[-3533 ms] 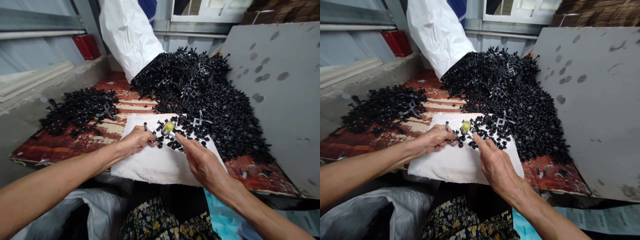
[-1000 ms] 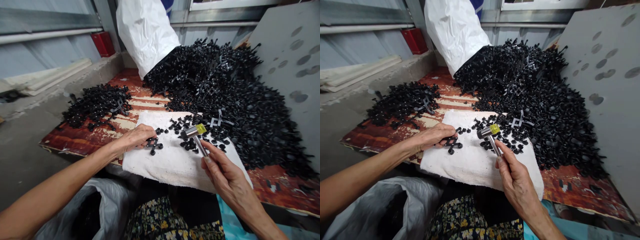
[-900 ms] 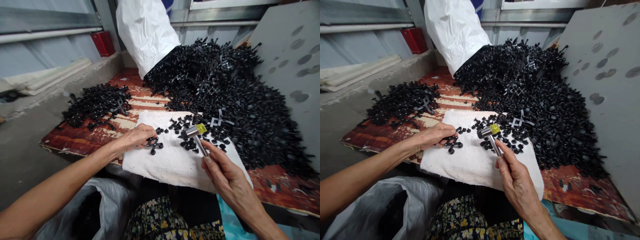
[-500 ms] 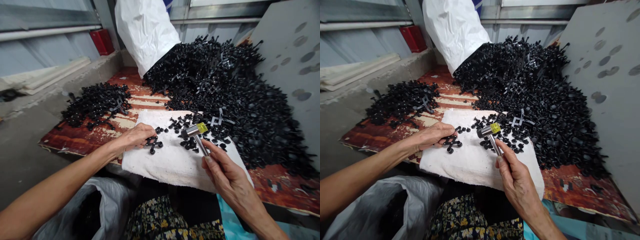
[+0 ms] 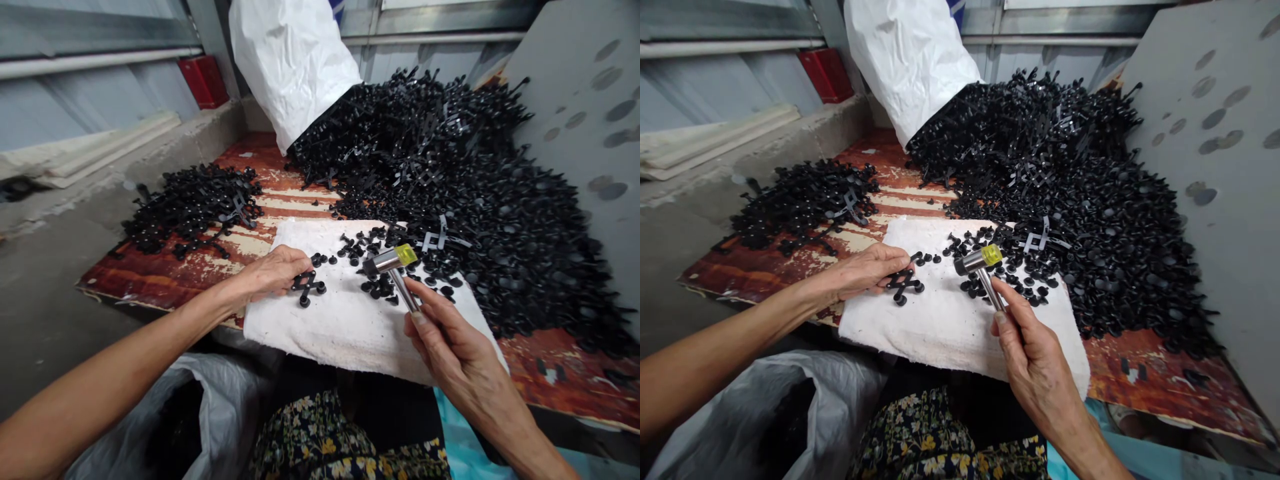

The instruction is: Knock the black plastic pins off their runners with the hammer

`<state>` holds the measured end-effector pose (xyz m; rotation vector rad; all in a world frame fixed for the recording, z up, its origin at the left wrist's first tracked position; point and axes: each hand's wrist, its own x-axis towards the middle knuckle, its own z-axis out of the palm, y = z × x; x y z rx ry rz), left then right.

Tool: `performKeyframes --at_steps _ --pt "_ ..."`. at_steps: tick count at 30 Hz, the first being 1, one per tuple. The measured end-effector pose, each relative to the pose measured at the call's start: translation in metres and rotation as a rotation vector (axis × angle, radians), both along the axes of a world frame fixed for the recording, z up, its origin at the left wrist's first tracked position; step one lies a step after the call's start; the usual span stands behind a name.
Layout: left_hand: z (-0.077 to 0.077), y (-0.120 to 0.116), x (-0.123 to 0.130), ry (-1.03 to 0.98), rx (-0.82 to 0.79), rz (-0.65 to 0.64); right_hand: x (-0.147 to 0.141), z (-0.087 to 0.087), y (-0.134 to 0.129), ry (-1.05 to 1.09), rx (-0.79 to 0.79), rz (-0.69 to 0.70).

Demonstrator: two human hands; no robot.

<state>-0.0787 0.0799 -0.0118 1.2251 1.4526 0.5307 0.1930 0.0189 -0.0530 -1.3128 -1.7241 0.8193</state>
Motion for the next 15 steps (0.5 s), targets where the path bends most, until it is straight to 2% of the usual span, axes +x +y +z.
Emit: performKeyframes --at_steps 4,9,12,15 --pt "0.0 0.0 0.001 0.067 0.03 -0.035 0.001 0.001 0.0 -0.004 0.001 -0.001" --pt "0.006 -0.001 0.002 0.247 0.168 -0.097 0.001 0.0 0.0 0.001 0.001 0.003" --pt "0.01 0.001 0.003 0.324 0.172 -0.104 0.001 0.0 0.0 -0.01 0.013 0.006" --pt "0.008 0.005 0.004 0.359 0.201 -0.132 0.0 0.003 0.001 -0.048 0.033 0.019"
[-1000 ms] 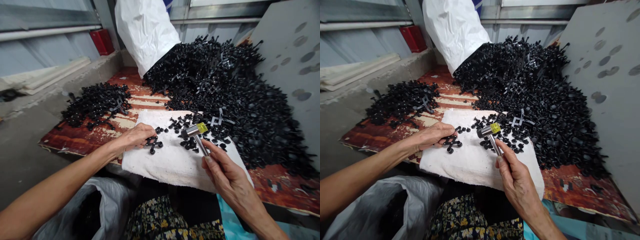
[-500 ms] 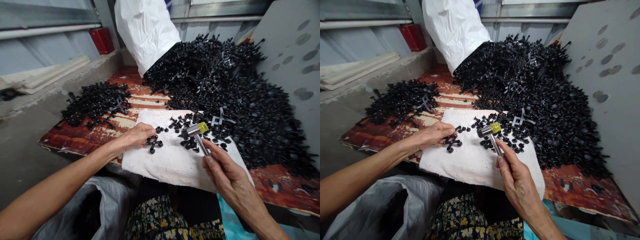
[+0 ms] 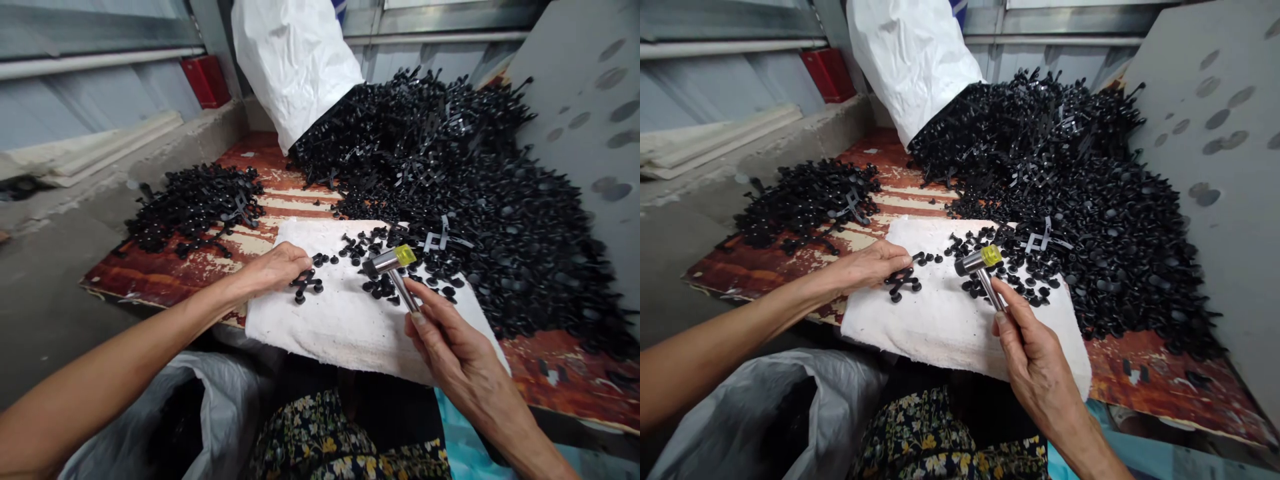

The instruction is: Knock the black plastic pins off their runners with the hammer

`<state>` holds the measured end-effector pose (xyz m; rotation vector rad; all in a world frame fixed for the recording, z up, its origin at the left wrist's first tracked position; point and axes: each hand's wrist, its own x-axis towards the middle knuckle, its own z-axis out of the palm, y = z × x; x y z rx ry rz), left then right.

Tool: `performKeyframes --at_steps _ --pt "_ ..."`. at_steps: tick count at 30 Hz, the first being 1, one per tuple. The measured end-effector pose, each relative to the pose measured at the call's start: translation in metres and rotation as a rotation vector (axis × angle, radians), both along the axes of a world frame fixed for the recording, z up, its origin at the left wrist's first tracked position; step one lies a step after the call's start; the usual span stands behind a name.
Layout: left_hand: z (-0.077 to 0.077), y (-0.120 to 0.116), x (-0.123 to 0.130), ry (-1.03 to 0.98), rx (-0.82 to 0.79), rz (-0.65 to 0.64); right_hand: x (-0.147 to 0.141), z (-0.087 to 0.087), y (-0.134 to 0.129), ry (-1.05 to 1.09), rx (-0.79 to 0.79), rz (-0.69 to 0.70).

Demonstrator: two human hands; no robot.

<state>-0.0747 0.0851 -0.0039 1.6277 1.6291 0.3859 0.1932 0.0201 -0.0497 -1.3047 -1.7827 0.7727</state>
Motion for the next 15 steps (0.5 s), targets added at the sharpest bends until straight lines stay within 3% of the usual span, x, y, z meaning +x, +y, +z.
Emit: performKeyframes --at_steps 5,10,15 --pt "-0.007 0.004 -0.004 0.065 0.105 -0.068 0.0 0.005 0.0 -0.064 0.021 0.038" --pt "-0.002 0.001 -0.004 0.064 0.078 -0.074 -0.009 0.011 0.004 -0.174 0.076 0.116" --pt "-0.003 0.001 -0.003 0.072 0.101 -0.057 -0.034 0.026 0.018 -0.196 0.285 0.194"
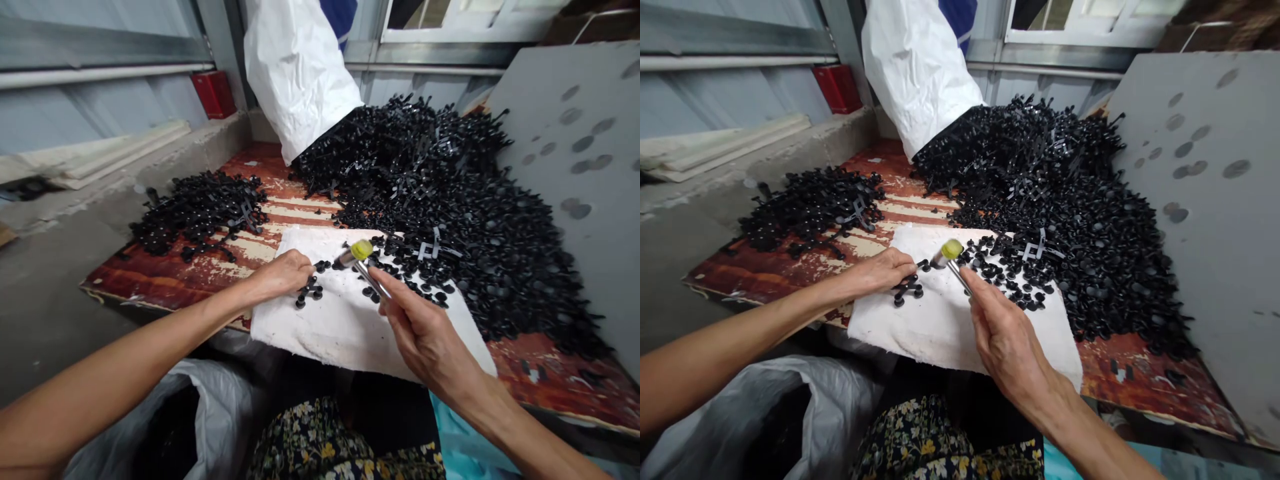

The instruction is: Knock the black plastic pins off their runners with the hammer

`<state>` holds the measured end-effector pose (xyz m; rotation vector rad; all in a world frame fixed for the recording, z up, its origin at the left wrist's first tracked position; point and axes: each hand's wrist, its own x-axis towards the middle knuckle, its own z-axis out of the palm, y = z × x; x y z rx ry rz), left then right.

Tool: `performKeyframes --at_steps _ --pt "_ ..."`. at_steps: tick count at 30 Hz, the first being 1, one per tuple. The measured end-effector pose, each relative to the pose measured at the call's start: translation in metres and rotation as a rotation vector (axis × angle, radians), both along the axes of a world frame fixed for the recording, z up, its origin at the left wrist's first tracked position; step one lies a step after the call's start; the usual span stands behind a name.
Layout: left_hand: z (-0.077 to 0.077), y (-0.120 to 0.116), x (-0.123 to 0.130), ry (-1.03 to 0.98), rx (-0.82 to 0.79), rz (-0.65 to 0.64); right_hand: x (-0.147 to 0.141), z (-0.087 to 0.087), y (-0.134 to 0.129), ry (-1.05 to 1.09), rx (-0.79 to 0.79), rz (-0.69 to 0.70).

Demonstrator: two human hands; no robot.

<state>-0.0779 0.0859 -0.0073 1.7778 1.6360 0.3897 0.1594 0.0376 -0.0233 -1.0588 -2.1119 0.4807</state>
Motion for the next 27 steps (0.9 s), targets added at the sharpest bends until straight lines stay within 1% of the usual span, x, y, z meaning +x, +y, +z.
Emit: performKeyframes --at_steps 2,3,7,9,13,14,18,22,26,27 --pt "-0.002 0.0 0.0 0.001 0.012 0.007 -0.011 0.005 0.008 -0.014 0.084 0.002" --pt "-0.002 0.0 -0.001 0.003 0.009 0.01 -0.016 0.006 0.011 -0.049 0.099 0.001" --pt "-0.002 0.0 -0.001 -0.029 -0.007 0.0 -0.028 0.001 0.023 -0.318 0.062 -0.022" --pt "-0.002 0.0 -0.001 -0.047 -0.011 -0.001 -0.028 -0.002 0.026 -0.378 0.051 -0.025" --pt "-0.005 0.003 -0.006 -0.094 -0.003 -0.009 -0.025 -0.001 0.025 -0.223 0.119 -0.025" --pt "-0.006 0.004 -0.007 -0.101 -0.001 -0.013 -0.025 0.0 0.024 -0.216 0.121 -0.027" --pt "-0.01 0.008 -0.011 -0.1 -0.01 -0.031 -0.027 0.001 0.023 -0.366 0.038 0.007" --pt "-0.011 0.009 -0.013 -0.162 0.002 -0.062 -0.029 -0.001 0.025 -0.204 0.07 -0.005" --pt "-0.011 0.009 -0.012 -0.174 -0.023 -0.076 -0.029 -0.003 0.026 -0.321 0.026 0.033" --pt "-0.011 0.009 -0.012 -0.17 -0.022 -0.074 -0.028 -0.003 0.026 -0.316 0.029 0.039"
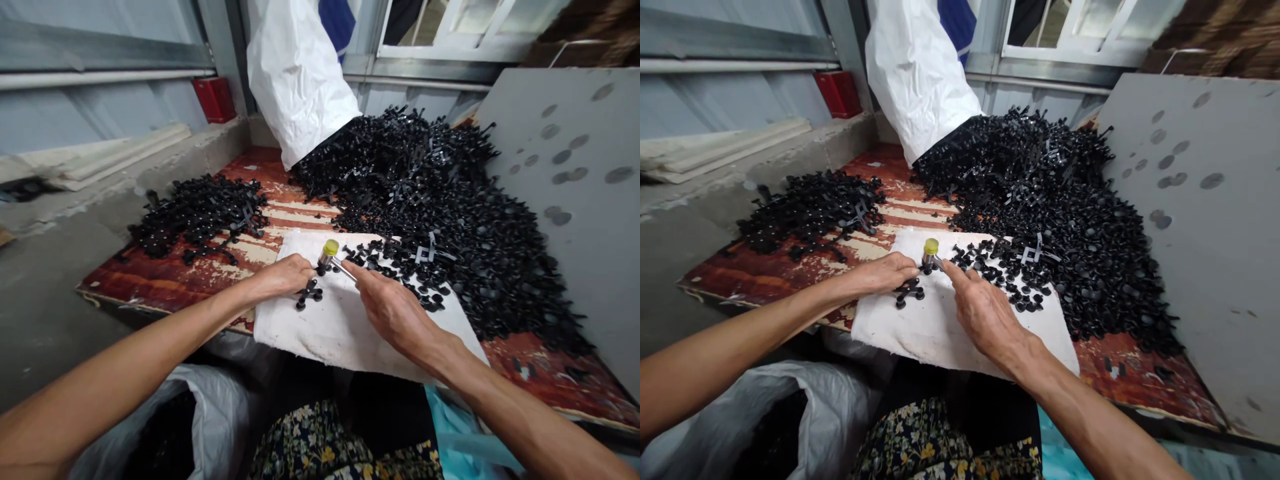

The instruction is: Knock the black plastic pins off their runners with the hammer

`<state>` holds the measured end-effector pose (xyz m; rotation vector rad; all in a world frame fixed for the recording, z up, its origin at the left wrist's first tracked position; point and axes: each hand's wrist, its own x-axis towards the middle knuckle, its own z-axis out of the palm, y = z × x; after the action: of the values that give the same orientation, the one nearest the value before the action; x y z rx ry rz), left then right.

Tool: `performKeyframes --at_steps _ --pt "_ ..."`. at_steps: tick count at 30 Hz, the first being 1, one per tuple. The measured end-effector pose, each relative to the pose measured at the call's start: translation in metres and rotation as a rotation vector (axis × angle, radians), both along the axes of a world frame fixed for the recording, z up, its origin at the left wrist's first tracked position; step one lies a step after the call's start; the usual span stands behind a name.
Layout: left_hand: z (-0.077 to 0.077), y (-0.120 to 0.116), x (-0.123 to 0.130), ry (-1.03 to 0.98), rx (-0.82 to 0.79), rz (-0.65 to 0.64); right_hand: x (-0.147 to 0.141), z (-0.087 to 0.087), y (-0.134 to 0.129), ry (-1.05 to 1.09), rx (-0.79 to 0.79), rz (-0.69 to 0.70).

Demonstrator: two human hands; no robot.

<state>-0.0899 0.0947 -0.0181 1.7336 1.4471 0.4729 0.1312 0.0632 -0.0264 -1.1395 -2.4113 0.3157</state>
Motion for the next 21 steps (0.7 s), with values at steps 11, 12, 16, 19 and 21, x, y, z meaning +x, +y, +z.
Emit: performKeyframes --at_steps 11,12,16,19,21 --pt "0.007 -0.002 0.002 0.024 0.017 -0.02 0.004 -0.002 0.0 -0.074 0.006 -0.027" --pt "0.008 -0.003 0.003 0.04 0.014 -0.01 0.004 -0.003 0.0 -0.063 -0.003 -0.033" --pt "0.013 -0.009 0.004 0.07 -0.046 0.071 0.006 0.002 -0.004 0.205 -0.076 -0.038" --pt "0.019 -0.016 0.001 -0.104 -0.172 0.076 0.007 0.013 -0.006 0.466 -0.26 -0.134" --pt "0.024 -0.022 0.0 -0.25 -0.257 0.039 0.008 0.019 -0.008 0.593 -0.475 -0.183"
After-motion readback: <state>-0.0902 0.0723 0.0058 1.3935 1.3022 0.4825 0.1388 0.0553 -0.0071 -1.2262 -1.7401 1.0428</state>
